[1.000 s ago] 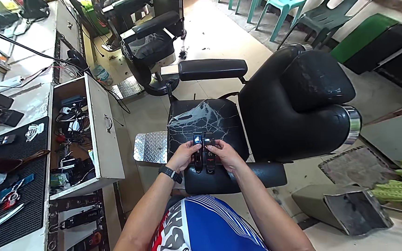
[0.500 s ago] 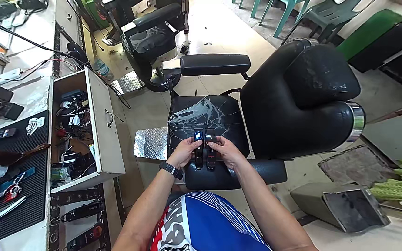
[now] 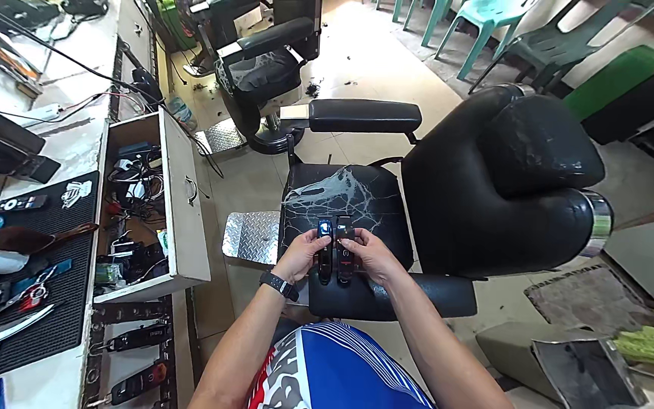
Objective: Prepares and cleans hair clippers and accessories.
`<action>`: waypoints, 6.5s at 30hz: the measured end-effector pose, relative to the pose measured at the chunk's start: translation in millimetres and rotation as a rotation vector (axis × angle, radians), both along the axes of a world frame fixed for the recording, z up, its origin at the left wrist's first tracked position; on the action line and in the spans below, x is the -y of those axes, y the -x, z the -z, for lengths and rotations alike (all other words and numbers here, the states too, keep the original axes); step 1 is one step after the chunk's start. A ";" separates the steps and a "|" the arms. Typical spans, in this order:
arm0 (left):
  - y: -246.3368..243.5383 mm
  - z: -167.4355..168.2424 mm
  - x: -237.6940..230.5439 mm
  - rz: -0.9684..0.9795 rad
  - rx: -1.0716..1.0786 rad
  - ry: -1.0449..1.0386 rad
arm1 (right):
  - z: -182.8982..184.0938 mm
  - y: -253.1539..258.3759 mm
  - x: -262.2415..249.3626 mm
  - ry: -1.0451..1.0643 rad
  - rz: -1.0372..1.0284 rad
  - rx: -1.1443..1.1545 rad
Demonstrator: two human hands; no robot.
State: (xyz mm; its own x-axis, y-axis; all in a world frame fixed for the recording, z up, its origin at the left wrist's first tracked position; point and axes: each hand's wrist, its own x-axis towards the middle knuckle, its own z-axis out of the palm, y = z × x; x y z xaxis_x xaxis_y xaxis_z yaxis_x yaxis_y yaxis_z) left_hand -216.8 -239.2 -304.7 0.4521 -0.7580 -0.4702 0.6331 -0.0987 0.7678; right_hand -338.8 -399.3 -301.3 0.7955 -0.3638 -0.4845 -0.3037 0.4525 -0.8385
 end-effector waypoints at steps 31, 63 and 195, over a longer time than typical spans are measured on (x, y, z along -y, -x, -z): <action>-100.4 -121.4 -342.4 -0.943 0.280 0.281 | -78.5 -220.9 -251.7 -0.179 -0.483 0.365; -109.8 -85.7 -408.2 -1.307 0.459 -0.153 | -59.3 -333.3 -290.5 -0.028 -0.712 0.382; -113.9 -84.8 -385.3 -1.084 0.139 0.589 | -54.6 -312.7 -331.7 -0.107 -0.682 0.383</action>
